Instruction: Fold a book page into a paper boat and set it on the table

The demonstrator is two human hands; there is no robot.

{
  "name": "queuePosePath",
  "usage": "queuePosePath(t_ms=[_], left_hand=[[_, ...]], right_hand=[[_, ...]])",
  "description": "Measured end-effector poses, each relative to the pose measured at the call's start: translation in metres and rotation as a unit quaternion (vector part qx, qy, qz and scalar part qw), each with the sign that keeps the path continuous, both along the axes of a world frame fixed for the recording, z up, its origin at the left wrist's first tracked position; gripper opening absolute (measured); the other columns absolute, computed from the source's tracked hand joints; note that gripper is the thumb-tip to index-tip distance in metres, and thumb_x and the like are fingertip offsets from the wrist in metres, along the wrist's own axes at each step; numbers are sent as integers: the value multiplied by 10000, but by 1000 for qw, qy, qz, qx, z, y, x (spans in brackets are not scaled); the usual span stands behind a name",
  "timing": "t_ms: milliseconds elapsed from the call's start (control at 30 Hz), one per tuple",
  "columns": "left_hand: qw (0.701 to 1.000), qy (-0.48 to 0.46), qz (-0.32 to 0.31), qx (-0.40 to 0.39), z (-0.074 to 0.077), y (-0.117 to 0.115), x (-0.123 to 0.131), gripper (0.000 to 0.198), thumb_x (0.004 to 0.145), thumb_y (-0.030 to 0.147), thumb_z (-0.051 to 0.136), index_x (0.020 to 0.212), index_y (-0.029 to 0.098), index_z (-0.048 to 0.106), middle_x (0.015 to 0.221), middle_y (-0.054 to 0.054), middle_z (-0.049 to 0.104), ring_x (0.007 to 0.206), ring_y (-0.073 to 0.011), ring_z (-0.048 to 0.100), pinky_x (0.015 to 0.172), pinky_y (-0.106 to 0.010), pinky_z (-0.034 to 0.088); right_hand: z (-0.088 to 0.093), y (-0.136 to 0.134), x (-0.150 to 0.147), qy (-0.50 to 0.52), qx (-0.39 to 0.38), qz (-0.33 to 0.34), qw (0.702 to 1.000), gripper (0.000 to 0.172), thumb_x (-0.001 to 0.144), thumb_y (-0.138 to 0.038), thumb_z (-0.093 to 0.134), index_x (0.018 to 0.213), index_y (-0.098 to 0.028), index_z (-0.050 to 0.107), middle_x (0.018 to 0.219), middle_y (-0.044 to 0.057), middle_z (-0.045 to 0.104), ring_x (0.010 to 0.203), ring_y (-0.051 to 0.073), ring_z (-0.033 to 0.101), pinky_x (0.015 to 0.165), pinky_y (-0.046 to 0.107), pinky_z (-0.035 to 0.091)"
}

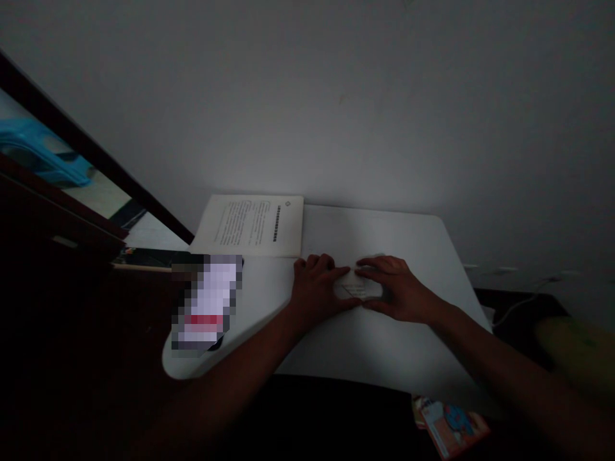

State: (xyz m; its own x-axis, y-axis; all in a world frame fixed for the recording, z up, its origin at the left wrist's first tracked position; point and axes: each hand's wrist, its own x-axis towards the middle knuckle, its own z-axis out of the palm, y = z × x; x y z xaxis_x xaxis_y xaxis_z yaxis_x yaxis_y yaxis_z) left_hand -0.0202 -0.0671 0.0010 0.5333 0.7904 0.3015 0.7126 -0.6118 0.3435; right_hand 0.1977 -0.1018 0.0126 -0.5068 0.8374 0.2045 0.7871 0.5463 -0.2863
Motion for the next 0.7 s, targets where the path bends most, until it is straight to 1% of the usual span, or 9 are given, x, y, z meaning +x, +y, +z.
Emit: queuePosePath(t_ms=[100, 167, 200, 267, 333, 367, 400, 467, 700], left_hand=[[1000, -1, -8, 1, 1, -1, 0, 728, 518, 722, 661, 1113, 304, 627, 1019, -59, 548, 969, -274, 435, 847, -452, 272], [1000, -3, -12, 2, 1, -1, -1, 737, 520, 733, 650, 1113, 296, 628, 1017, -64, 545, 971, -278, 431, 848, -454, 275], [1000, -5, -13, 2, 2, -2, -1, 713, 546, 729, 638, 1112, 295, 629, 1014, -65, 544, 971, -278, 429, 849, -454, 277], [1000, -6, -11, 2, 2, -2, -1, 590, 650, 673, 606, 1106, 299, 631, 1011, -64, 544, 976, -273, 426, 848, -448, 282], [1000, -2, -3, 5, 2, -2, 0, 399, 777, 536, 563, 1102, 314, 630, 1019, -57, 545, 985, -261, 426, 849, -441, 284], [1000, 2, 2, 7, 2, -2, 0, 326, 819, 458, 541, 1102, 323, 628, 1023, -52, 546, 985, -254, 427, 850, -439, 284], [1000, 7, 5, 9, 2, -2, 0, 287, 843, 393, 521, 1103, 331, 626, 1026, -48, 546, 983, -249, 429, 849, -440, 285], [1000, 16, 9, 11, 1, -1, 1, 274, 864, 326, 492, 1105, 339, 623, 1030, -46, 546, 976, -246, 431, 843, -444, 286], [1000, 21, 7, 13, 1, -1, 0, 280, 868, 326, 485, 1113, 329, 621, 1032, -53, 552, 975, -251, 434, 844, -450, 281]], right_hand=[[-1, -3, 1, 4, -12, 5, 1000, 731, 667, -537, 684, 1302, -239, 478, 1341, 115, 478, 1197, 331, 429, 966, 519, 320], [-3, -2, 3, 12, -16, 6, 1000, 780, 637, -557, 700, 1313, -247, 464, 1348, 117, 470, 1206, 337, 419, 970, 532, 308], [-4, -1, 3, 19, -17, 5, 1000, 747, 653, -546, 696, 1304, -255, 475, 1338, 113, 480, 1200, 332, 428, 964, 530, 312], [-7, 5, 4, 40, -14, -5, 999, 527, 751, -475, 642, 1230, -277, 548, 1270, 92, 541, 1147, 298, 482, 933, 503, 342], [-11, 14, 2, 68, -1, -26, 997, 247, 858, -364, 544, 1069, -289, 647, 1131, 63, 620, 1035, 245, 551, 874, 454, 382], [-13, 18, 1, 79, 7, -39, 996, 199, 879, -329, 519, 993, -279, 674, 1058, 55, 644, 975, 226, 571, 847, 432, 394], [-15, 23, 0, 93, 23, -49, 994, 171, 869, -324, 538, 922, -260, 687, 981, 54, 659, 917, 217, 583, 815, 414, 405], [-20, 28, -2, 105, 37, -51, 993, 148, 856, -317, 564, 896, -243, 686, 918, 52, 665, 863, 205, 587, 783, 389, 415], [-21, 28, -5, 127, 43, -77, 988, 138, 863, -283, 559, 908, -219, 673, 867, 47, 672, 829, 188, 600, 768, 357, 444]])
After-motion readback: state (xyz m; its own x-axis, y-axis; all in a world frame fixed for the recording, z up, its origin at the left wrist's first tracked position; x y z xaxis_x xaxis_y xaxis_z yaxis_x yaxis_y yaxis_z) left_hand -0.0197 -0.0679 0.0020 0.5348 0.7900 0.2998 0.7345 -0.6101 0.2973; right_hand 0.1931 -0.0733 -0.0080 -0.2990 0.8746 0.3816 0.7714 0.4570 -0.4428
